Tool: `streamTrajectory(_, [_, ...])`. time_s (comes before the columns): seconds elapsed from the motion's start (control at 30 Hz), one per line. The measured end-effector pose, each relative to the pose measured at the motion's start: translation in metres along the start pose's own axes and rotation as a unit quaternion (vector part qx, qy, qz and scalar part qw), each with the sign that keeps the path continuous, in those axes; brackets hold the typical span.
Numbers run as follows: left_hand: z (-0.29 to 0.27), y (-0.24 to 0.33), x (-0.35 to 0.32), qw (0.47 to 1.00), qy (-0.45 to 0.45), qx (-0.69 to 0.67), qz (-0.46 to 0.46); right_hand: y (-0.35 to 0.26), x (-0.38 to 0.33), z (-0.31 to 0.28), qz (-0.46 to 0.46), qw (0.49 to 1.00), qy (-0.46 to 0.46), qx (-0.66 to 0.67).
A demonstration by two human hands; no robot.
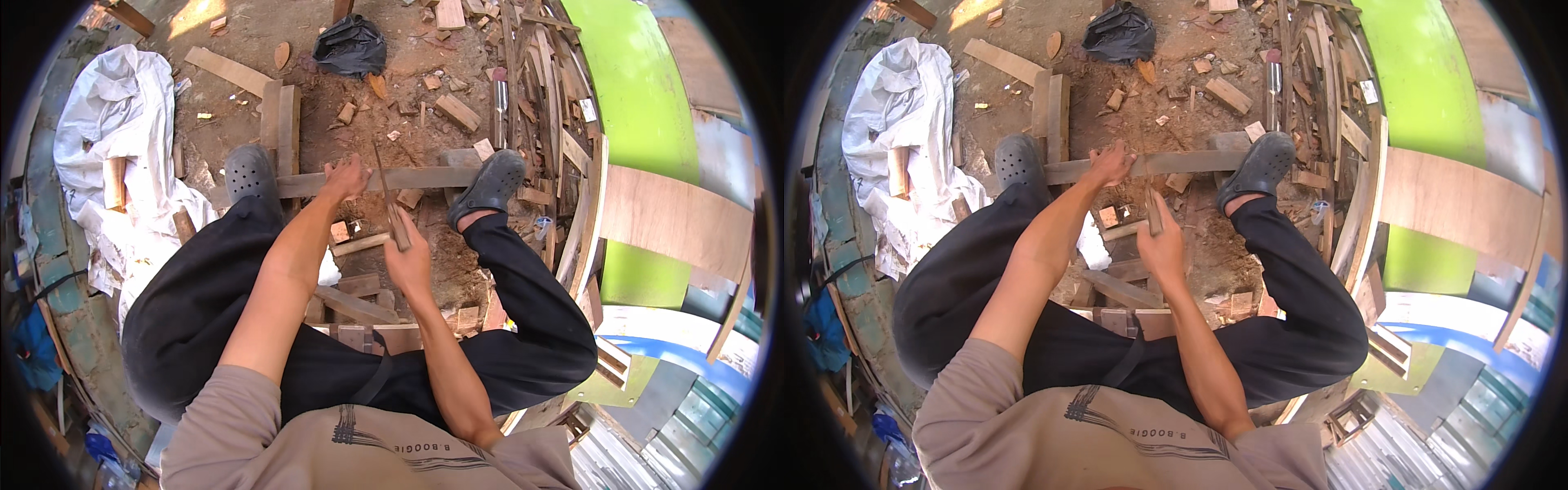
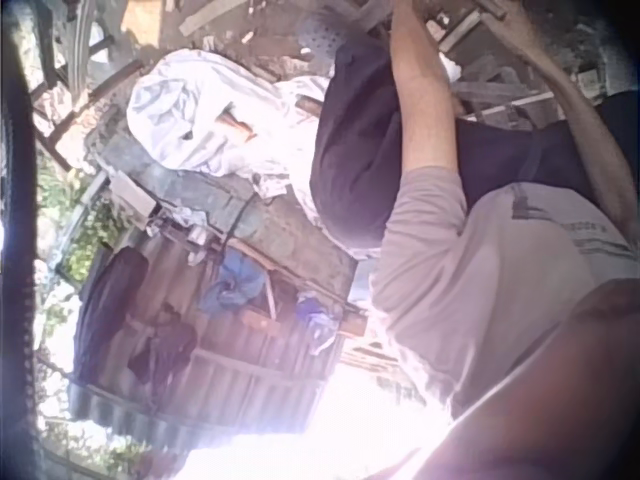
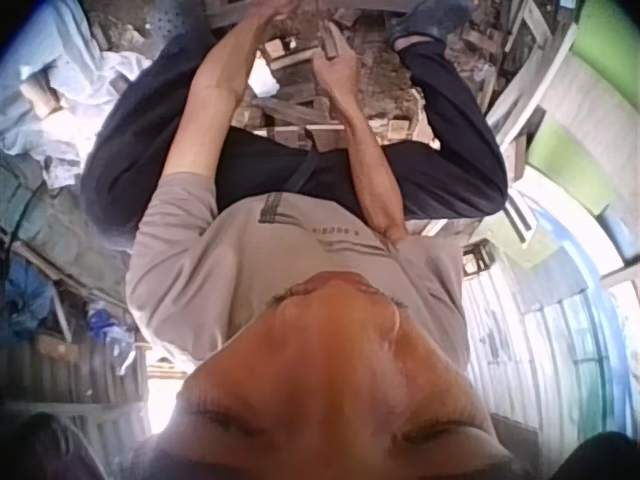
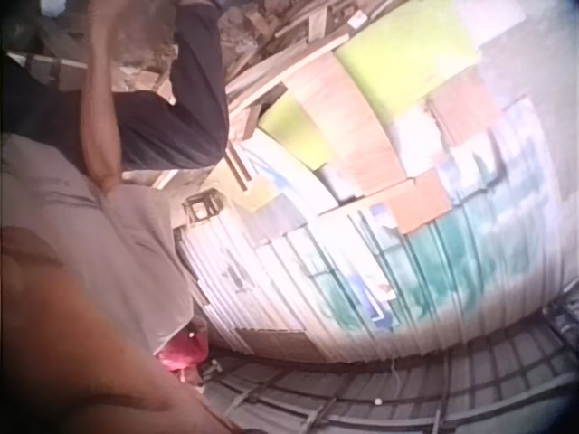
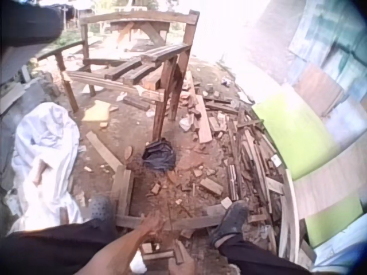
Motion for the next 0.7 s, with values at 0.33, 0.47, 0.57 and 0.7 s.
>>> streamTrajectory(0.33, [0.001, 0.009, 0.002, 1.0, -0.004, 0.009, 0.009, 0.004, -0.003, -0.007, 0.057, 0.998, 0.001, 0.01])
streamTrajectory(0.47, [0.0, -0.008, 0.002, 0.999, 0.032, 0.019, -0.009, -0.007, -0.095, -0.016, -0.082, 0.993, 0.028, -0.084])
streamTrajectory(0.57, [-0.007, 0.004, -0.004, 1.0, 0.014, -0.011, -0.018, -0.036, -0.162, -0.057, -0.021, 0.996, 0.029, -0.081])
streamTrajectory(0.7, [-0.004, 0.007, -0.011, 0.989, 0.148, 0.002, 0.012, -0.045, -0.185, -0.092, 0.019, 0.996, 0.08, -0.026])
Point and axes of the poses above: each hand's wrist, its own x-axis towards the middle knuckle, its own z-axis out of the palm, y = z × x, the point moved 7 cm from there along x, towards the middle knuckle, and after that the axes turned 10 degrees about -y, right-handed, at the moved point
